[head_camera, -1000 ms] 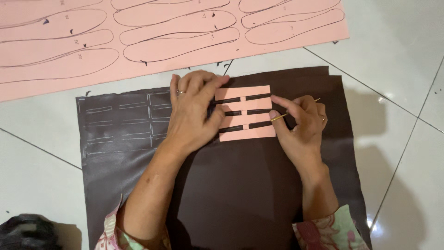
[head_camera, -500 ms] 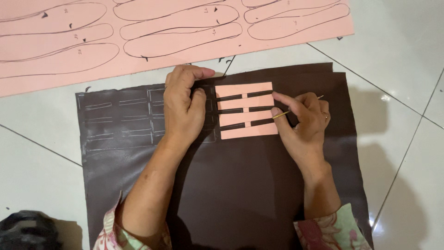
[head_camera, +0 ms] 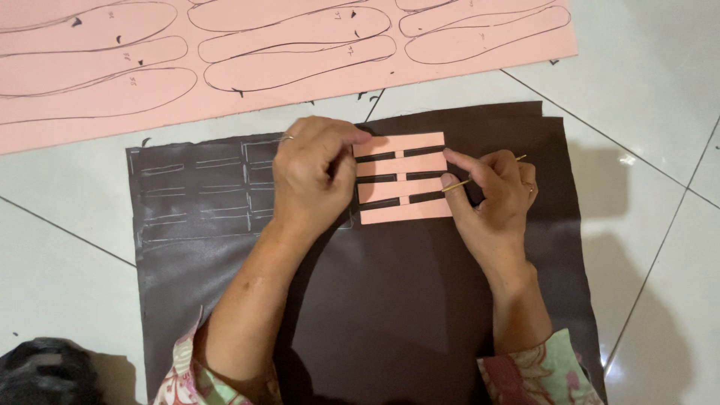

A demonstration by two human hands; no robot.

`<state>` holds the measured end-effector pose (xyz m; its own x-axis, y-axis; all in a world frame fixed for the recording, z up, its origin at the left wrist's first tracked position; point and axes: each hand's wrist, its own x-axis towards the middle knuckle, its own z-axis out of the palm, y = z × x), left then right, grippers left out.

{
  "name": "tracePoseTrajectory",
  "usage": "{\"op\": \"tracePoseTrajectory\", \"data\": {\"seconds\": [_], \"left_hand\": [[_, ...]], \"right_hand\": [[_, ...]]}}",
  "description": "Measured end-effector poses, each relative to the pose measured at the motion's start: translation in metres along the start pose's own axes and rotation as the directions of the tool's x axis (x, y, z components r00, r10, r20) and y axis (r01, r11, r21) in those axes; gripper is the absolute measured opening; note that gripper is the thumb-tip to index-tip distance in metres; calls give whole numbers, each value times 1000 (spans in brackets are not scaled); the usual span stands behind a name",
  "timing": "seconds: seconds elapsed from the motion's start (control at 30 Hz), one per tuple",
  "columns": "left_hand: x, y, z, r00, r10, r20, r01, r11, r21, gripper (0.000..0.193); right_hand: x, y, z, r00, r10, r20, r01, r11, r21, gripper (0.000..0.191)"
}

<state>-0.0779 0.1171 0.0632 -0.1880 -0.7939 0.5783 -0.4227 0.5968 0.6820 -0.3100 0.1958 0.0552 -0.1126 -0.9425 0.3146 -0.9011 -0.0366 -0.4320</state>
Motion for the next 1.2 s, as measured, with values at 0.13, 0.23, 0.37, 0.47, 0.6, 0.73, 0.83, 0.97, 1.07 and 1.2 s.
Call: {"op": "tracePoseTrajectory", "data": {"seconds": [0.13, 0.23, 0.37, 0.47, 0.6, 0.73, 0.83, 0.97, 1.07, 1.2], "left_hand": [[-1, 2, 2, 995, 60, 78, -51, 993, -110, 25], [-3, 3, 3, 987, 51, 150, -32, 991, -127, 20], [-2, 2, 5, 974, 78, 214, -61, 994, -88, 17], [-3, 3, 3, 958, 62, 280, -38, 995, -92, 24], [-3, 7, 1, 919, 0, 394, -7, 1000, 14, 45], [-2, 9, 0, 905, -20, 424, 5, 999, 37, 43], [-1, 9, 0, 905, -4, 424, -17, 999, 44, 39], [-2, 8, 0, 902, 14, 432, -37, 998, 44, 36], [-3, 8, 0, 895, 6, 446, -30, 998, 47, 35], [-3, 7, 2, 891, 11, 453, -40, 998, 53, 34]], "right_hand": [[-1, -1, 0, 1000, 4, -1, -4, 1000, 9, 29], [-2, -3, 0, 1000, 4, -7, -4, 1000, -2, 28], [1, -3, 0, 1000, 25, 19, -25, 999, -25, 29], [0, -4, 0, 999, 38, 21, -38, 999, -16, 29], [0, -5, -1, 997, 66, 29, -66, 998, 11, 29], [1, -4, -1, 997, 72, 31, -72, 997, 6, 29], [2, -3, -1, 998, 63, 28, -63, 998, 4, 28], [2, -4, -1, 998, 62, 17, -62, 998, 20, 27], [1, -3, -1, 997, 70, 18, -71, 997, 25, 26], [-1, 1, 1, 998, 65, -3, -64, 998, 28, 24]]}}
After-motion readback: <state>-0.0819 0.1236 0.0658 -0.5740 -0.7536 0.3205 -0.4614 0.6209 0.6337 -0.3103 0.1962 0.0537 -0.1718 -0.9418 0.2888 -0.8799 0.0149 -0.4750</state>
